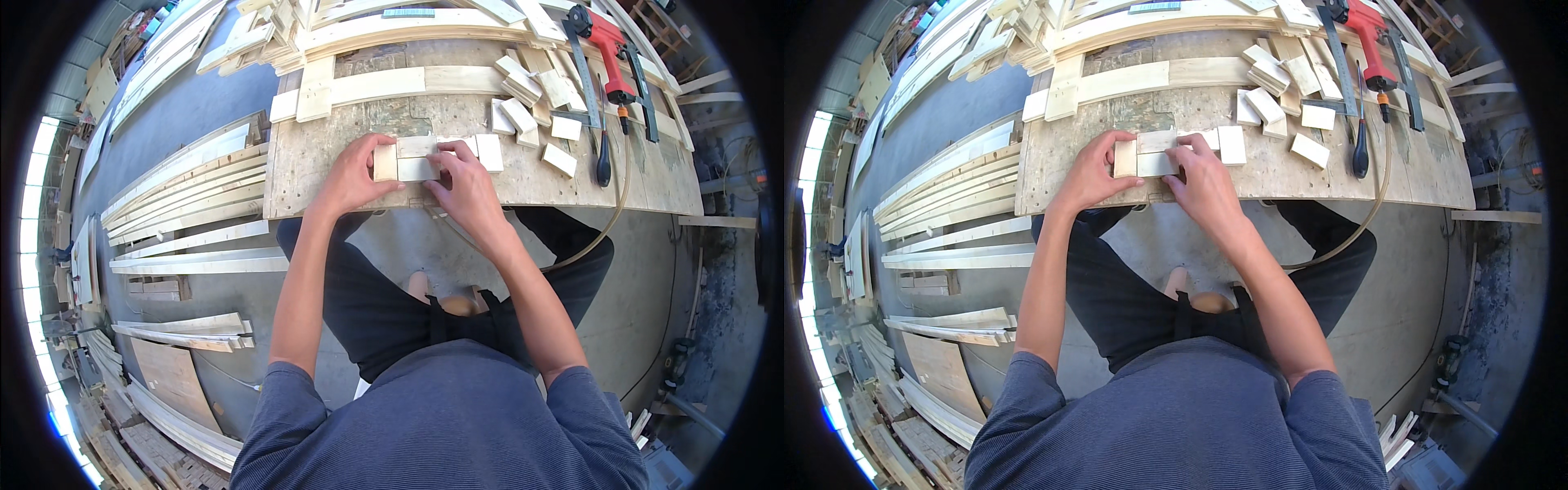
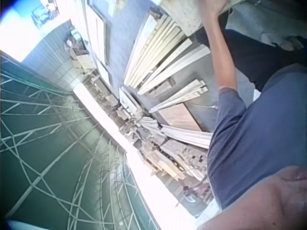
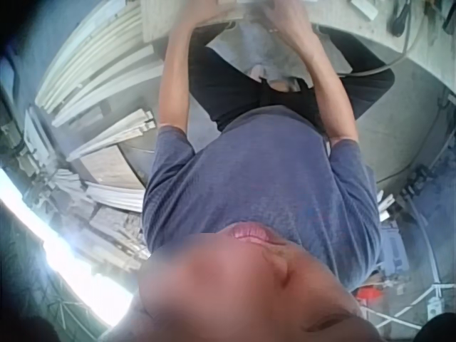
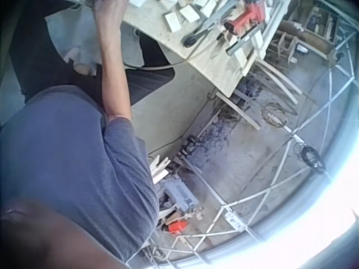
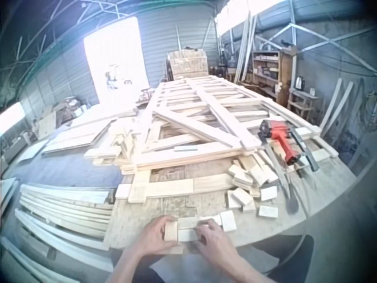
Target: The person assembles small wooden blocks into rectangular frames on a workbench. They arrange the pieces by hand, then use a red pneumatic nail gun to fasten the blocks together, repeating the process for multiple units.
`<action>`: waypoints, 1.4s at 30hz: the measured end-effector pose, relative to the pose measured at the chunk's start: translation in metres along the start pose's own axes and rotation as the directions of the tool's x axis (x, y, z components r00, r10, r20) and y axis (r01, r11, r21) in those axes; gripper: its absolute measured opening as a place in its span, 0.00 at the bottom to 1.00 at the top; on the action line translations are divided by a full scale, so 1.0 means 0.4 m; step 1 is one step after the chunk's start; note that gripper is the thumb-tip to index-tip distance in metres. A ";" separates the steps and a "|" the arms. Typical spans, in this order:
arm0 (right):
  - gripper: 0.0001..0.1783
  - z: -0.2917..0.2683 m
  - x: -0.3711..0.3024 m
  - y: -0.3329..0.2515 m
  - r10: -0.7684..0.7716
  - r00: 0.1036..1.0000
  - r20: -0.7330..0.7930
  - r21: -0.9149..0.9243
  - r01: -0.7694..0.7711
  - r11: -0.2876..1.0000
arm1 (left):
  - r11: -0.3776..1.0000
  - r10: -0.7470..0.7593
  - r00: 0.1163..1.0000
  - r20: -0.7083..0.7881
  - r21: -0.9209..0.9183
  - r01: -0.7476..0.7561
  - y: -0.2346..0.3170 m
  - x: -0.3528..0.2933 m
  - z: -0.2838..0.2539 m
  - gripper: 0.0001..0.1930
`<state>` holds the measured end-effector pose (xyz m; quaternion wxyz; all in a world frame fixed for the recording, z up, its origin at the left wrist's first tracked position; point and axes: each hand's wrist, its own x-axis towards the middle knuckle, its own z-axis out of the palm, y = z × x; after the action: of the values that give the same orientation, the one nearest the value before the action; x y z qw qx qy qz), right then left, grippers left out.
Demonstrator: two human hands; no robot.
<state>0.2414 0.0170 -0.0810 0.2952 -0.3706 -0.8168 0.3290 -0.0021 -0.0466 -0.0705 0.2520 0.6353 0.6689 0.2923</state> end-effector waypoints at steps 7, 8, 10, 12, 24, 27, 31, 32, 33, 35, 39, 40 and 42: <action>0.19 -0.006 0.006 0.002 0.001 0.999 0.049 0.018 -0.001 1.000 | 0.996 0.009 0.999 0.034 -0.094 -0.005 -0.003 0.008 -0.008 0.43; 0.19 -0.008 0.006 0.002 0.007 0.999 0.053 0.024 -0.008 1.000 | 0.997 0.036 0.999 0.024 -0.074 -0.034 0.003 0.010 -0.011 0.43; 0.18 -0.006 0.002 0.002 -0.035 0.999 0.031 -0.010 0.035 0.999 | 0.996 0.067 0.997 0.033 -0.060 -0.065 0.007 0.014 -0.014 0.44; 0.17 -0.003 -0.006 0.002 -0.134 0.991 0.010 -0.073 0.134 0.988 | 0.995 0.073 0.995 0.069 -0.073 -0.068 -0.006 0.016 -0.020 0.43; 0.15 -0.076 -0.067 -0.012 -0.034 0.987 0.158 -0.024 0.038 0.999 | 0.995 0.034 0.972 0.233 -0.103 -0.010 -0.012 0.037 -0.054 0.43; 0.17 -0.087 -0.066 -0.002 -0.060 0.984 0.170 -0.016 0.064 0.998 | 1.000 -0.007 0.982 0.189 -0.001 0.007 -0.004 0.023 -0.058 0.41; 0.17 -0.092 -0.065 -0.008 -0.054 0.982 0.180 -0.010 0.057 0.998 | 1.000 -0.001 0.992 0.127 0.011 -0.001 -0.013 -0.001 -0.060 0.37; 0.18 -0.093 -0.066 -0.007 -0.048 0.983 0.179 -0.008 0.050 0.999 | 0.999 -0.013 0.989 0.144 0.034 0.008 -0.001 -0.013 -0.068 0.35; 0.17 -0.098 -0.069 -0.008 -0.038 0.984 0.176 -0.019 0.042 0.999 | 0.998 -0.025 0.986 0.162 0.058 0.016 0.007 -0.025 -0.070 0.33; 0.17 -0.108 -0.079 -0.017 -0.022 0.985 0.174 -0.037 0.029 0.999 | 0.998 0.053 0.986 0.158 -0.046 -0.046 0.016 -0.058 -0.056 0.32; 0.17 -0.122 -0.087 0.004 -0.056 0.986 0.155 0.019 0.054 0.998 | 0.995 0.061 0.989 0.138 -0.081 -0.050 0.037 -0.059 -0.023 0.30; 0.17 -0.122 -0.090 0.004 -0.064 0.985 0.160 0.019 0.062 0.998 | 0.997 0.045 0.989 0.143 -0.070 -0.035 0.037 -0.055 -0.022 0.32; 0.17 -0.137 -0.091 0.000 -0.052 0.982 0.183 0.004 0.052 0.999 | 0.995 0.027 0.992 0.122 -0.096 -0.016 0.039 -0.049 -0.015 0.32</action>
<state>0.3013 0.0054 -0.0565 0.2271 -0.3176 -0.8500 0.3535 0.0060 -0.0663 -0.0557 0.3193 0.6466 0.6307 0.2867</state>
